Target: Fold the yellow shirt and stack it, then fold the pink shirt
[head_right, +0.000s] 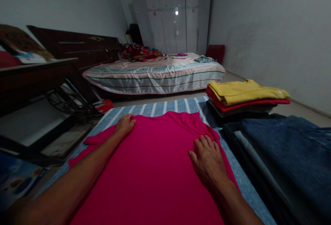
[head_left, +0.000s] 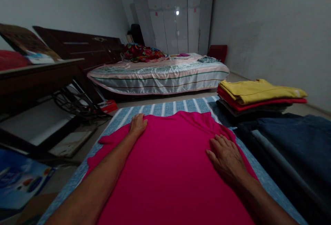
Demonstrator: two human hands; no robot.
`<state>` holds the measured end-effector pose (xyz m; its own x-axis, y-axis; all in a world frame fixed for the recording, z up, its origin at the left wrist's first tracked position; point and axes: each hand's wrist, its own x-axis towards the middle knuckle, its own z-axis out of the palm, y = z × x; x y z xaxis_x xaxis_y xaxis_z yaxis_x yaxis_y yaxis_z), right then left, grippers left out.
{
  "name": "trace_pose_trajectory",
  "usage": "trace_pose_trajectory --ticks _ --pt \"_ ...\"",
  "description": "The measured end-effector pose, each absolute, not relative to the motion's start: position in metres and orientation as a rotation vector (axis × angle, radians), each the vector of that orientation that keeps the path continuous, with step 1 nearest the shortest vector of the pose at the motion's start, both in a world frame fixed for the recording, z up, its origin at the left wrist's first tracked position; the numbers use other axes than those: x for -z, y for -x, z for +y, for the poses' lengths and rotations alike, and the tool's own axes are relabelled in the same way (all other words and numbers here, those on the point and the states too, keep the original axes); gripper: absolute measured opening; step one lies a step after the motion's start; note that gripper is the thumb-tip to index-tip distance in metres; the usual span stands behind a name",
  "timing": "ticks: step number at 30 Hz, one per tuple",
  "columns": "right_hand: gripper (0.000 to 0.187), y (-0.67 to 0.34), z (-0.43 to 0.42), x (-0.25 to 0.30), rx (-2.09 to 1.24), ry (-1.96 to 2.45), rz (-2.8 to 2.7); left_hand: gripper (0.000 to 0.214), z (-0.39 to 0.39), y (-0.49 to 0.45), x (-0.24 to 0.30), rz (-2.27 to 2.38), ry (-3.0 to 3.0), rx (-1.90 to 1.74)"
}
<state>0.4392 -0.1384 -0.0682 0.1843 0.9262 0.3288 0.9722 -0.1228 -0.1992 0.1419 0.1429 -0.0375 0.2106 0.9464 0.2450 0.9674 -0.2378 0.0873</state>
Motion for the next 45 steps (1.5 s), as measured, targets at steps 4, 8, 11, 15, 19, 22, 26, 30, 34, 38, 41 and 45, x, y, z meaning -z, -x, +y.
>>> trace_pose_trajectory --ticks 4,8,11,15,19,22,26,30,34,38,41,45 --pt "0.038 -0.441 -0.138 0.071 0.188 2.075 -1.797 0.041 0.155 -0.142 0.024 -1.975 2.378 0.236" --pt "0.038 -0.441 -0.137 0.071 0.178 2.085 -1.807 0.03 0.164 -0.142 0.01 -2.048 2.399 0.099" --pt "0.038 -0.441 -0.137 0.07 0.177 2.1 -1.815 0.025 0.165 -0.141 0.001 -2.037 2.446 0.031" --pt "0.038 -0.44 -0.138 0.069 0.193 2.108 -1.804 0.017 0.158 -0.143 -0.009 -1.924 2.545 0.022" --pt "0.038 -0.44 -0.138 0.069 0.203 2.103 -1.792 0.014 0.134 -0.138 -0.011 -1.717 2.634 0.103" --pt "0.038 -0.44 -0.138 0.07 0.205 2.091 -1.803 0.015 0.106 -0.127 -0.005 -1.379 2.728 0.113" --pt "0.04 -0.44 -0.138 0.073 0.21 2.076 -1.812 0.022 0.075 -0.112 0.007 -1.187 2.776 0.054" --pt "0.038 -0.442 -0.138 0.077 0.229 2.062 -1.803 0.022 0.066 -0.106 0.014 -1.143 2.791 0.104" --pt "0.039 -0.443 -0.138 0.078 0.218 2.058 -1.81 0.022 0.068 -0.105 0.018 -1.147 2.788 0.14" --pt "0.039 -0.442 -0.138 0.077 0.198 2.069 -1.812 0.025 0.067 -0.106 0.02 -1.188 2.767 0.11" --pt "0.038 -0.443 -0.138 0.076 0.201 2.069 -1.815 0.024 0.067 -0.109 0.021 -1.231 2.768 0.147" --pt "0.036 -0.444 -0.137 0.077 0.205 2.064 -1.817 0.029 0.083 -0.116 0.018 -1.338 2.782 0.411"
